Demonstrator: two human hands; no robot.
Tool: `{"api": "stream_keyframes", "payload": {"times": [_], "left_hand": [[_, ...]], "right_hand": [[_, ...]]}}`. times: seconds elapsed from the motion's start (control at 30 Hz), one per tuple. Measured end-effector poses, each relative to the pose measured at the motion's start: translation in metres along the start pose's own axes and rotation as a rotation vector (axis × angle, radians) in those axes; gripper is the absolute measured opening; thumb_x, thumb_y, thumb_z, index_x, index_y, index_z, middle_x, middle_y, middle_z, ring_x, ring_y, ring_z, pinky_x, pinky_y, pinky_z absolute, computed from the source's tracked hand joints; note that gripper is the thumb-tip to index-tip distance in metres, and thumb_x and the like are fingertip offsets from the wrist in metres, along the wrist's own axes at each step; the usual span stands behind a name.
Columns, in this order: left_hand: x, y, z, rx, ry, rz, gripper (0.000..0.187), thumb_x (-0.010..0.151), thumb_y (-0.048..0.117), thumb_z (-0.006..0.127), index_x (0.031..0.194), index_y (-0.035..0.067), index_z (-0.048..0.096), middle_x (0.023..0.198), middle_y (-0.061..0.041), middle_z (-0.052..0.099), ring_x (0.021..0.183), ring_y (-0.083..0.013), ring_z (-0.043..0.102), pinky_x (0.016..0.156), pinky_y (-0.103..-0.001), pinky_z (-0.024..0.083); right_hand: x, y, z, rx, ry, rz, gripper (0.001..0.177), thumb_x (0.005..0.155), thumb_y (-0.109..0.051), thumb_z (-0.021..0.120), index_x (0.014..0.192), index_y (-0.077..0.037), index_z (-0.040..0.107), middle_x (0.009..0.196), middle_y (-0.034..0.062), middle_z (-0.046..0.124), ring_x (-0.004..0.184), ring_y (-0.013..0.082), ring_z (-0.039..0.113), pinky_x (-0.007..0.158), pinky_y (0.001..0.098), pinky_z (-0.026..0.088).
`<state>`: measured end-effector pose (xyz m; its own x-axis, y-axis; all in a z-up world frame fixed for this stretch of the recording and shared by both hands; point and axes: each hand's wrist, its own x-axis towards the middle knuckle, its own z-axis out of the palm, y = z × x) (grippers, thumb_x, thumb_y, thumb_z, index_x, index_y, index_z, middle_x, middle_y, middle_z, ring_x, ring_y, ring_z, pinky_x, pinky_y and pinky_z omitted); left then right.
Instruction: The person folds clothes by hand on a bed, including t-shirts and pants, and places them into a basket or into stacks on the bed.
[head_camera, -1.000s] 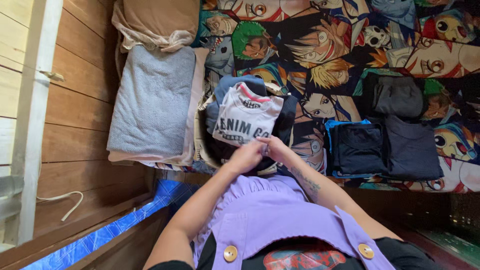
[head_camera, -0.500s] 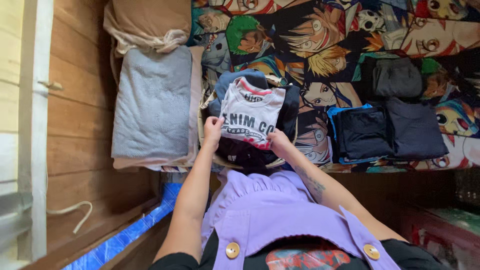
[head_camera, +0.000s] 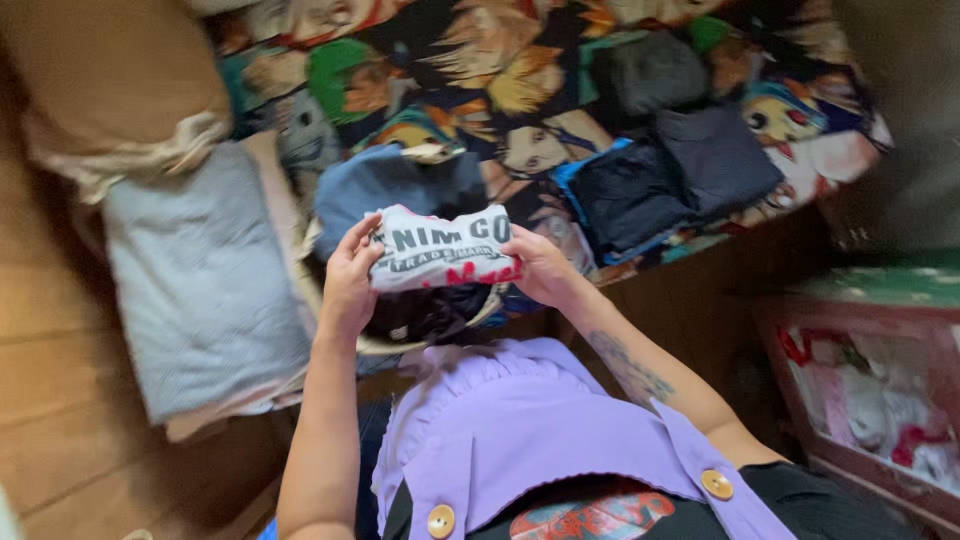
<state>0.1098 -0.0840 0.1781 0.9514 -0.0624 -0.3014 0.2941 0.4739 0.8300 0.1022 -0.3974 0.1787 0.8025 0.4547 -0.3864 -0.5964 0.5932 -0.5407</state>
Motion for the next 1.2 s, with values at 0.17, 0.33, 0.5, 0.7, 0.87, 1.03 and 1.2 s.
{"api": "stream_keyframes", "payload": {"times": [0.17,0.33,0.5,0.7,0.87,1.03,1.2], "left_hand": [[0.000,-0.041,0.107,-0.055,-0.096,-0.269,0.061,0.087,-0.003,0.054,0.147,-0.004,0.046,0.134,-0.013,0.062,0.113,-0.0199,0.068,0.095,-0.032,0.057],[0.036,-0.167,0.210,0.077,-0.049,-0.507,0.062,0.085,0.000,0.056,0.147,0.000,0.048,0.130,-0.014,0.061,0.100,-0.0217,0.068,0.077,-0.038,0.059],[0.104,-0.256,0.284,0.471,-0.004,-0.322,0.061,0.091,0.002,0.058,0.151,0.001,0.053,0.128,-0.026,0.065,0.089,-0.0250,0.063,0.075,-0.038,0.048],[0.144,-0.346,0.313,0.399,-0.023,0.295,0.070,0.094,-0.005,0.055,0.159,-0.003,0.029,0.161,-0.022,0.040,0.147,-0.0290,0.041,0.121,-0.037,0.030],[0.143,-0.459,0.286,0.666,0.180,-0.071,0.087,0.079,-0.001,0.060,0.158,0.002,0.024,0.143,-0.027,0.052,0.127,-0.0339,0.057,0.108,-0.036,0.042],[0.146,-0.501,0.274,0.818,0.288,-0.161,0.064,0.089,0.014,0.068,0.143,-0.001,0.037,0.125,-0.028,0.063,0.115,-0.0371,0.064,0.100,-0.041,0.048],[0.128,-0.512,0.268,0.851,0.278,-0.133,0.055,0.090,0.017,0.066,0.136,0.002,0.042,0.107,-0.029,0.068,0.098,-0.0413,0.069,0.089,-0.048,0.053]], "right_hand": [[-0.081,-0.070,-0.073,-0.020,0.056,0.030,0.044,0.093,-0.007,0.053,0.136,-0.004,0.056,0.123,0.0133,0.070,0.105,0.0203,0.071,0.092,0.0369,0.057],[-0.114,-0.130,-0.209,-0.117,0.283,0.143,0.030,0.099,-0.008,0.059,0.128,0.000,0.065,0.115,0.0110,0.073,0.097,0.0177,0.070,0.087,0.0352,0.055],[-0.086,-0.218,-0.299,-0.389,0.386,0.012,0.038,0.090,-0.001,0.059,0.127,0.000,0.067,0.113,0.0085,0.074,0.091,0.0142,0.070,0.077,0.0321,0.055],[-0.036,-0.243,-0.435,-0.392,0.283,-0.168,0.045,0.090,0.000,0.062,0.135,0.001,0.063,0.116,0.0081,0.073,0.095,0.0132,0.069,0.084,0.0263,0.055],[-0.015,-0.153,-0.542,-1.015,0.600,0.037,0.037,0.084,-0.013,0.074,0.118,0.001,0.070,0.100,0.0075,0.075,0.087,0.0162,0.068,0.076,0.0307,0.054],[-0.016,-0.128,-0.555,-0.929,0.695,-0.028,0.028,0.082,-0.012,0.073,0.106,0.003,0.071,0.095,0.0111,0.075,0.085,0.0183,0.069,0.077,0.0323,0.054],[-0.031,-0.132,-0.552,-1.245,0.745,-0.039,0.031,0.086,-0.023,0.070,0.108,-0.002,0.070,0.096,0.0163,0.075,0.089,0.0298,0.073,0.081,0.0399,0.056]]}}
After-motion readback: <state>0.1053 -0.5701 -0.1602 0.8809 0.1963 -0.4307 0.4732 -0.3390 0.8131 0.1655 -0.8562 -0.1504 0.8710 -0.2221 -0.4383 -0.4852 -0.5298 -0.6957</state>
